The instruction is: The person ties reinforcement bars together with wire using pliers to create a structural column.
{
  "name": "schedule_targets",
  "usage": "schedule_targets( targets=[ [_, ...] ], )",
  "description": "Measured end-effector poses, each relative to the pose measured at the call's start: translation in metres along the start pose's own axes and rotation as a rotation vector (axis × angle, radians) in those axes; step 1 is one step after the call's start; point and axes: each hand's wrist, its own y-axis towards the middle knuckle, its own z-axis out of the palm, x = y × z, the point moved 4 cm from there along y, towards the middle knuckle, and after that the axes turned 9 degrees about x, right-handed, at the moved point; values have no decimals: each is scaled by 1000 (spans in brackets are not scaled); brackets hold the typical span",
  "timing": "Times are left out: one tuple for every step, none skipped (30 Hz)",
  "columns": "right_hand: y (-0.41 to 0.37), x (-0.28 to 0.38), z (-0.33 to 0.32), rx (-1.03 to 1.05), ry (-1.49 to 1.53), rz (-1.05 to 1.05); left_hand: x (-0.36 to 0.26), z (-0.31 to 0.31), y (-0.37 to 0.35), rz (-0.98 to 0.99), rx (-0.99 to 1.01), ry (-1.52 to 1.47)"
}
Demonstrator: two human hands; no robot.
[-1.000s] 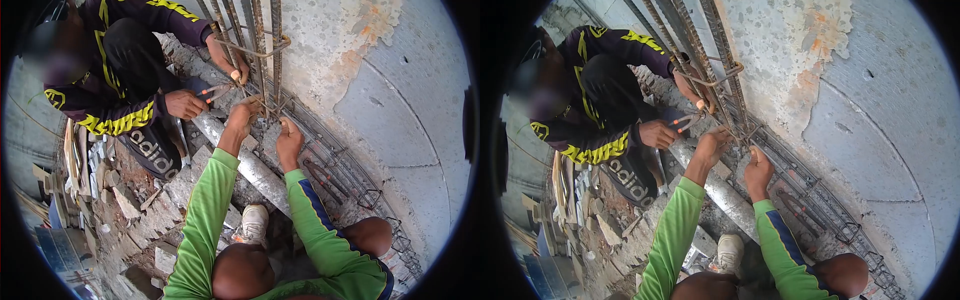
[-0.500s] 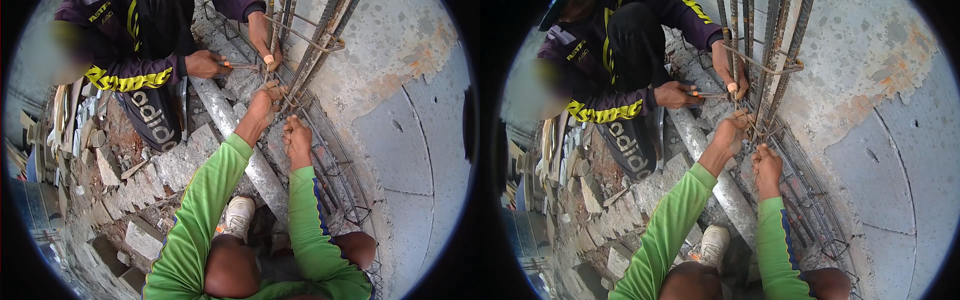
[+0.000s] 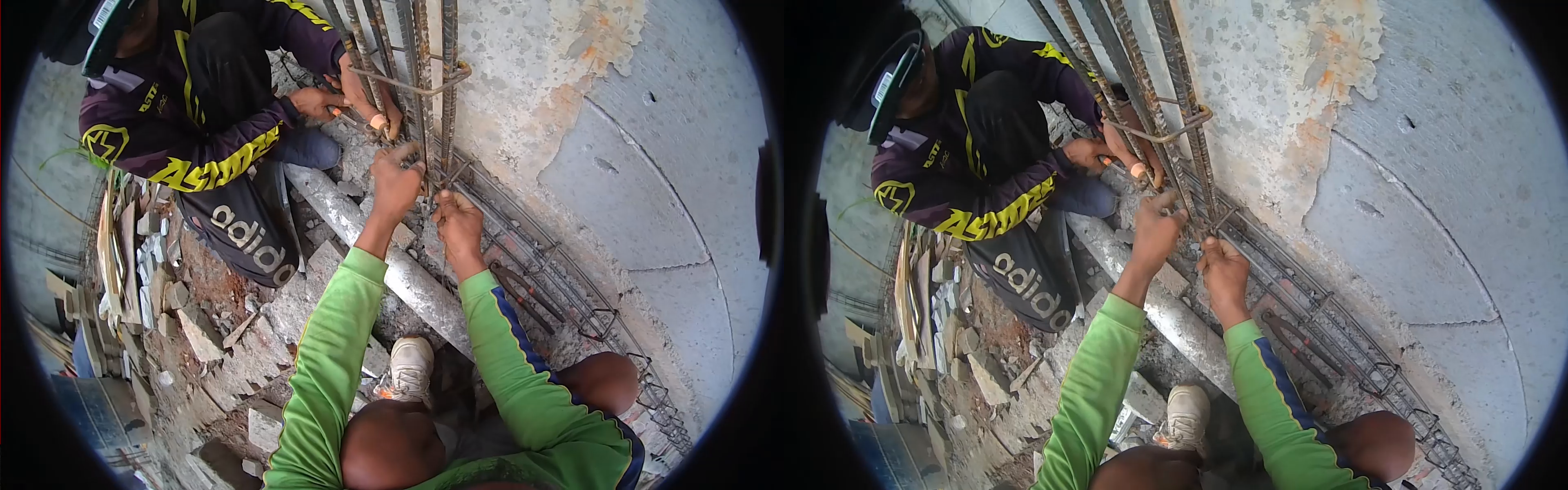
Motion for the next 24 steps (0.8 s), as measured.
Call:
schedule_targets(
  targets=[
    [-1,2,0,6,6,14,9,2,9,-58,132,-136],
    [-2,3,0,14,8,30,17,3,9,-52,143,-134],
    [-3,4,-1,9,13,23,10,1,3,-48,132,-173],
    [-3,4,0,17,18,27,5,-2,-1,-44,120,-211],
    [-4,3,0,26,25,33,14,0,-1,-62,163,-248],
    [-5,4,0,24,32,30,10,-1,-3,-60,168,-242],
    [-6,5,0,32,38,32,5,-2,-6,-48,162,-262],
    [-7,5,0,39,42,33,2,-4,-7,-36,157,-282],
    [-9,4,-1,36,48,28,4,-4,-7,-32,162,-278],
    [-12,3,-1,61,98,34,7,-4,-5,-26,168,-330],
    [-12,3,-1,84,148,38,10,-4,-3,-21,176,-381],
    [-12,4,-1,78,155,30,11,-4,-2,-15,186,-378],
    [-13,4,0,69,136,47,16,-3,-3,-88,200,-547],
    [-13,4,1,59,118,66,20,-1,-3,-165,214,-715],
    [-12,9,3,44,120,47,18,-1,-3,-173,213,-785],
    [-10,10,5,38,126,42,19,3,-3,-172,223,-781],
    [-7,9,7,37,156,44,26,5,-3,-237,134,-875],
    [-5,8,9,38,185,48,32,6,-5,-302,39,-968],
    [-4,7,10,17,173,34,36,10,-9,-319,-25,-987],
    [-4,7,10,18,174,33,39,15,-14,-317,-24,-986],
    [-4,8,10,8,157,50,35,16,-19,-246,-91,-978],
    [-5,9,9,-1,143,66,31,17,-25,-173,-156,-966],
    [-5,10,9,-2,152,63,23,16,-31,-10,-209,-795],
    [-6,10,8,15,156,72,23,18,-36,-6,-204,-789]
  ],
)
